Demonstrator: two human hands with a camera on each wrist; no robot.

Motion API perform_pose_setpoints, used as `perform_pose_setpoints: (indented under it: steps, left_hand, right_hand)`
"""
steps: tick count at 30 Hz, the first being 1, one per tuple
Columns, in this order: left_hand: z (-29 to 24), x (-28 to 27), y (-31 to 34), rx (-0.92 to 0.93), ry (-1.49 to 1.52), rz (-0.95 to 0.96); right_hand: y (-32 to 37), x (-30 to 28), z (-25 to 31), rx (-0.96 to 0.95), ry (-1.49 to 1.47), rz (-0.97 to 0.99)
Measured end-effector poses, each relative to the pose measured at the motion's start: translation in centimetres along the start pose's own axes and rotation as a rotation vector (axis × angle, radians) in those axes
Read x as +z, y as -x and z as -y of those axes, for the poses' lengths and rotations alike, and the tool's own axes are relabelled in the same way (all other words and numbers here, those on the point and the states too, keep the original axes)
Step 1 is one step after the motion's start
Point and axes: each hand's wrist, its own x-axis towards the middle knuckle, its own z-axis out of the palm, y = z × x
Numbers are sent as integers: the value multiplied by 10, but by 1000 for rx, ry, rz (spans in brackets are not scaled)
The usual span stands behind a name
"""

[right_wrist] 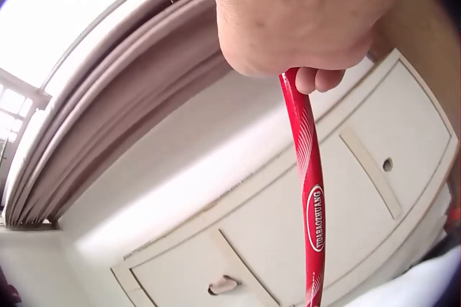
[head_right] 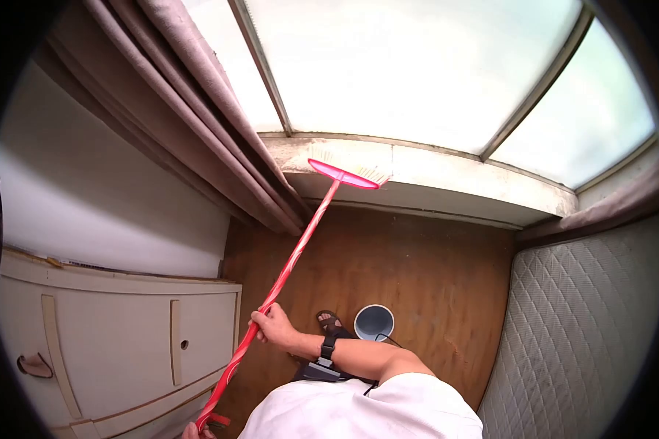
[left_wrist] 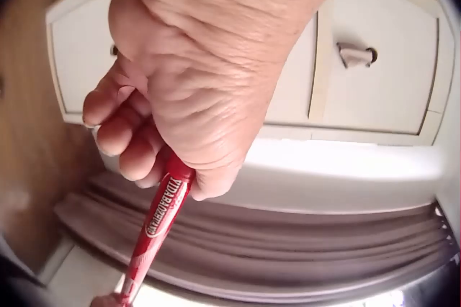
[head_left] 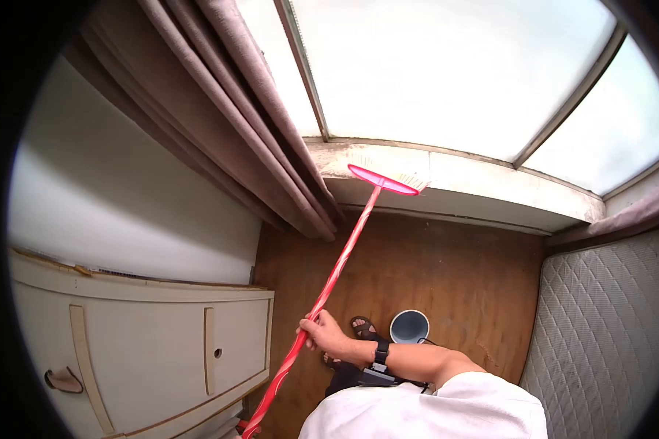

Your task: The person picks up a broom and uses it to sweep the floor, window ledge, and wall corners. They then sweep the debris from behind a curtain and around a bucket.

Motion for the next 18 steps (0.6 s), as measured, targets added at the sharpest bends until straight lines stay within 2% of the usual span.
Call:
perform_pose_setpoints:
  steps: [1,2,4,5,7,10,11,13,15,17,18]
  left_hand:
    - [9,7,-18,111,30,65]
    - [11,20,-38,119,25,81]
    - [0,57,-78,299,151,391]
    - [-9,78,-92,333,159,458]
    - [-64,124,-90,360,85,632]
    - [-109,177,-98,463,-62,853]
    - [-117,189,-99,478,-62,861]
    - [-128,200,-99,750,-219,863]
    - [-136,188,-103,754,-275,848]
    - [-126,169,-114,1033,-322,651]
    - [-119,157,-122,1039,-326,649]
  right_hand:
    - [2,-11,9,-33,-40,-133]
    - [-5,-34,11,-62,-55,-143]
    - [-6,-76,32,-140,-135,-292]
    - [-7,-99,40,-171,-111,-374]
    - [-2,-144,57,-217,-188,-520]
    - [4,-205,80,-135,-270,-621]
    - [6,-214,85,-165,-321,-636]
    - [-3,-229,85,-214,-408,-569]
    - [-14,-220,84,-260,-446,-526]
    - [-36,-204,76,-234,-496,-331]
    - [-48,-193,66,-225,-504,-256]
